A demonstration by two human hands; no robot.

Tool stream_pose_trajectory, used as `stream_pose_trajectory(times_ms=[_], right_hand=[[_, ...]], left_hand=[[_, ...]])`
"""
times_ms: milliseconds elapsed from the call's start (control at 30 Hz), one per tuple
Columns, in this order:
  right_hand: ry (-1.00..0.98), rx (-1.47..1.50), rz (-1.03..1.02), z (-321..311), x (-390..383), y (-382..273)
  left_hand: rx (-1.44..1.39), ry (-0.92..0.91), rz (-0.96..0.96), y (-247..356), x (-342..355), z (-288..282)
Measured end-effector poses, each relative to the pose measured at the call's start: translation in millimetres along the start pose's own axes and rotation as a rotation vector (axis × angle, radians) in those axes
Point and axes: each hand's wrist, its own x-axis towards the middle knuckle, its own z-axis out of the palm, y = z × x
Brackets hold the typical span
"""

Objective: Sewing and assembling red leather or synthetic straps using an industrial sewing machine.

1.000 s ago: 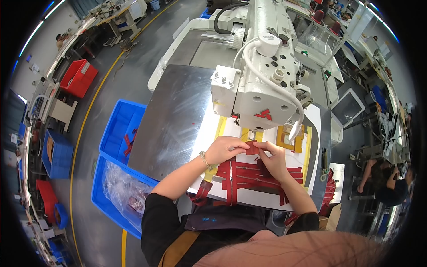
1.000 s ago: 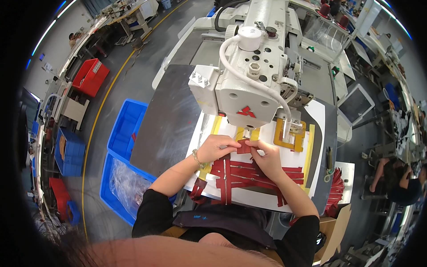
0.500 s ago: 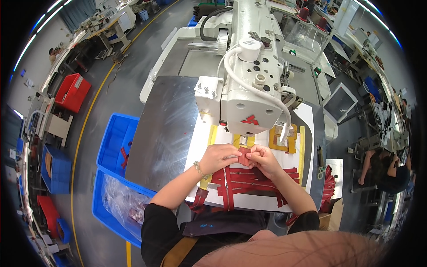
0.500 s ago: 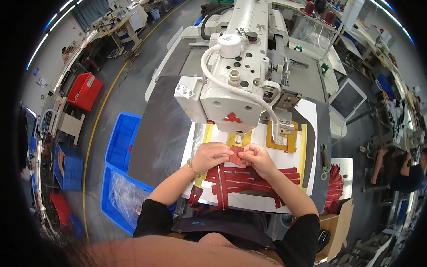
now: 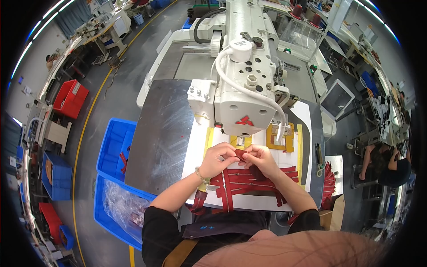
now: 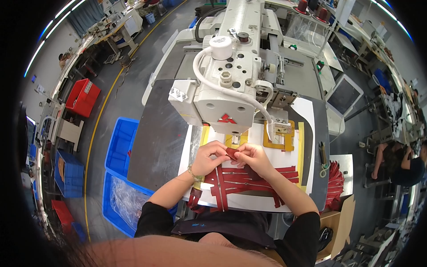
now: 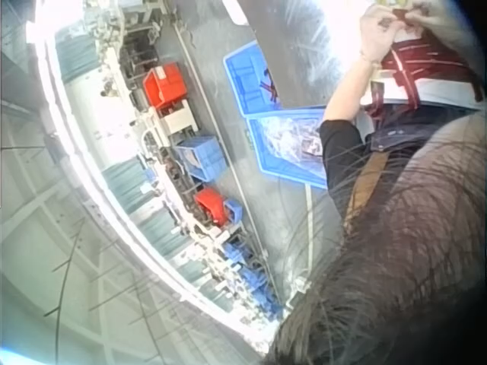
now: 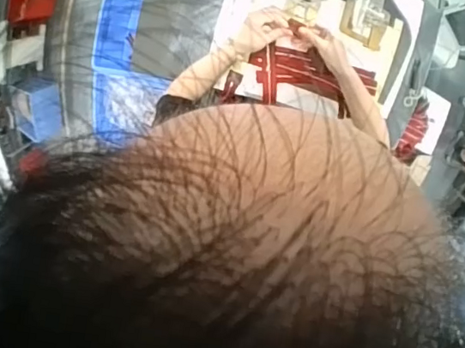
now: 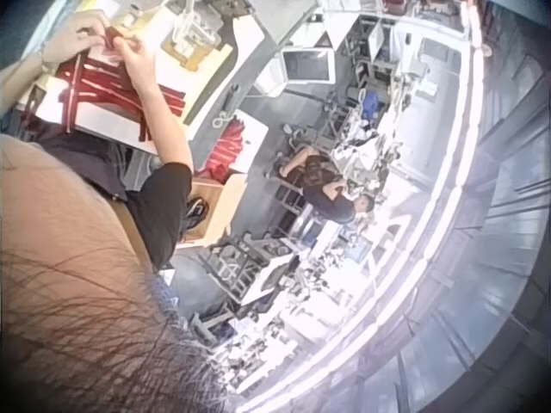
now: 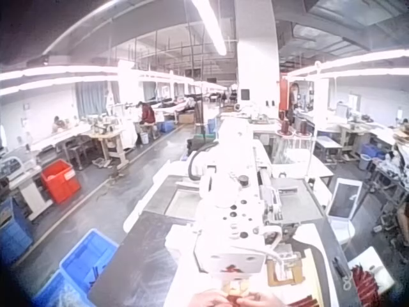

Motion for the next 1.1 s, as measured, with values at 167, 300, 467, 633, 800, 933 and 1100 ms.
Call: stream_pose_trajectory(times_ms=[167, 300, 467, 633, 800, 933, 1100], right_hand=[[-0.048, -0.066, -0.115, -2, -2, 2], [-0.036, -0.208, -0.189, -2, 0, 7], [-0.007, -0.194, -0.159, -2, 2, 10], [0.005, -0.167, -0.117, 0, 2, 11], [0.010, -0.158, -0.112, 0, 3, 11], [0.008, -0.150, -0.116, 1, 5, 11], [0.004, -0.170, -0.124, 3, 4, 9]], left_hand=[[-0.167, 0.057, -0.118, -9, 0, 3], [-0.293, 0.108, -0.234, -14, -2, 11], [-0.343, 0.119, -0.249, -13, -1, 14], [-0.275, 0.123, -0.219, -18, -3, 12], [-0.243, 0.122, -0.181, -17, -1, 12], [-0.257, 0.129, -0.190, -18, 0, 10], [-0.237, 0.150, -0.209, -15, 1, 12]])
